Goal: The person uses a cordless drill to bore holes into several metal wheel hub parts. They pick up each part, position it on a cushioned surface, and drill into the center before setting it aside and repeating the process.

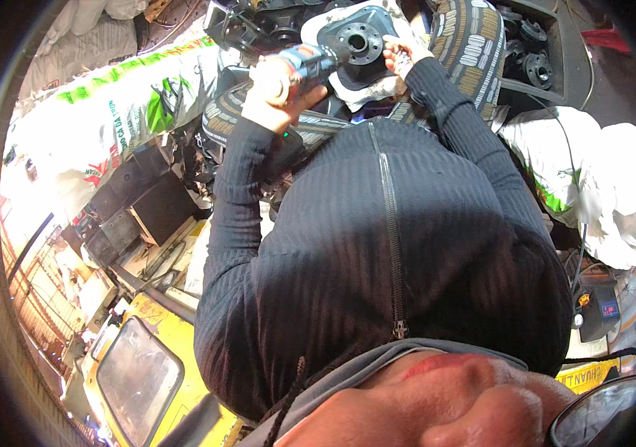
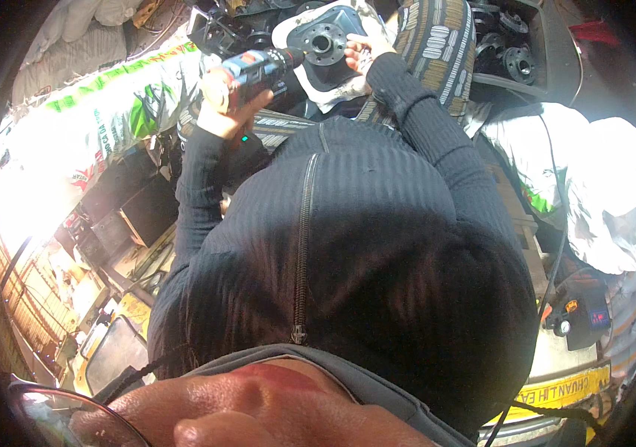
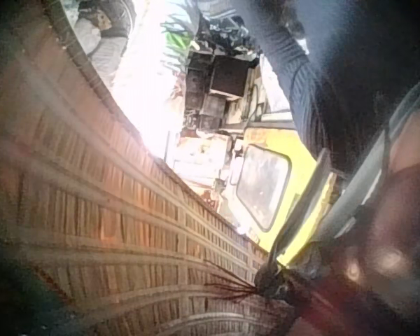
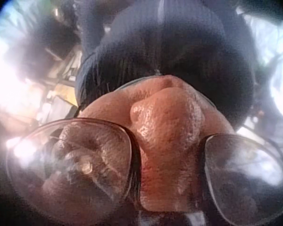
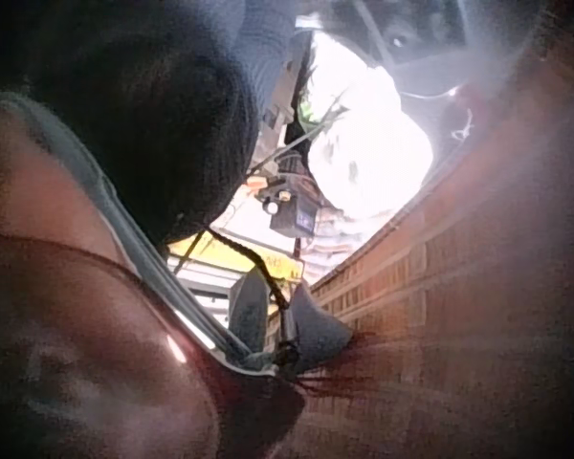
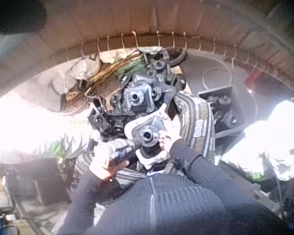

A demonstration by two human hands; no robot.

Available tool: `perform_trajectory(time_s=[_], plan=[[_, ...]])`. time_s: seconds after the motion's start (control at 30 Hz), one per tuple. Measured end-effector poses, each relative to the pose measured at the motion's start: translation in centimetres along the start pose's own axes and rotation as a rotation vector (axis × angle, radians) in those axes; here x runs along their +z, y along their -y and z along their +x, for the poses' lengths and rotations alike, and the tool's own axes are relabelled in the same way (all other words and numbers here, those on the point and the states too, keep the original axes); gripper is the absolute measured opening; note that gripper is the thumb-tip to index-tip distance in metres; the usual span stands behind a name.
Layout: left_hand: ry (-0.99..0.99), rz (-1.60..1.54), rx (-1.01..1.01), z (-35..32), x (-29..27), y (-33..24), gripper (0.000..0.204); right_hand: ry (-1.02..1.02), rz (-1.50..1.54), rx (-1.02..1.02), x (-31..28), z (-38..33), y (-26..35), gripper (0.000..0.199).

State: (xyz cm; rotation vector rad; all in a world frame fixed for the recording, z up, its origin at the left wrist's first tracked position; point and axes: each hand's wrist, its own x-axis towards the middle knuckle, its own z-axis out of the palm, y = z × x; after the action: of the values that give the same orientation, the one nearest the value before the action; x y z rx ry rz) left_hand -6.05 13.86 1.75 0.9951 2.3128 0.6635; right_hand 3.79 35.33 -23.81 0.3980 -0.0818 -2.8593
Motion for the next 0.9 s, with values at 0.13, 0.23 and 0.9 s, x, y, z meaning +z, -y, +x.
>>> perform_trajectory(time_s=[0.13,0.23,0.9], plan=[[0.066,0.042,0.025,-2.4,1.1,-1.1,0.049,-0.151,0.044,-0.078,3.6,-3.5,-1.9,0.044],[0.031,-0.073,0.099,-3.1,1.5,-1.3,0.050,-0.052,0.014,-0.004,5.7,-4.4,-2.6,0.048],[0.100,-0.033,0.087,-2.6,-0.8,-2.6,0.044,-0.277,-0.488,0.035,8.7,-5.6,-3.4,0.032]])
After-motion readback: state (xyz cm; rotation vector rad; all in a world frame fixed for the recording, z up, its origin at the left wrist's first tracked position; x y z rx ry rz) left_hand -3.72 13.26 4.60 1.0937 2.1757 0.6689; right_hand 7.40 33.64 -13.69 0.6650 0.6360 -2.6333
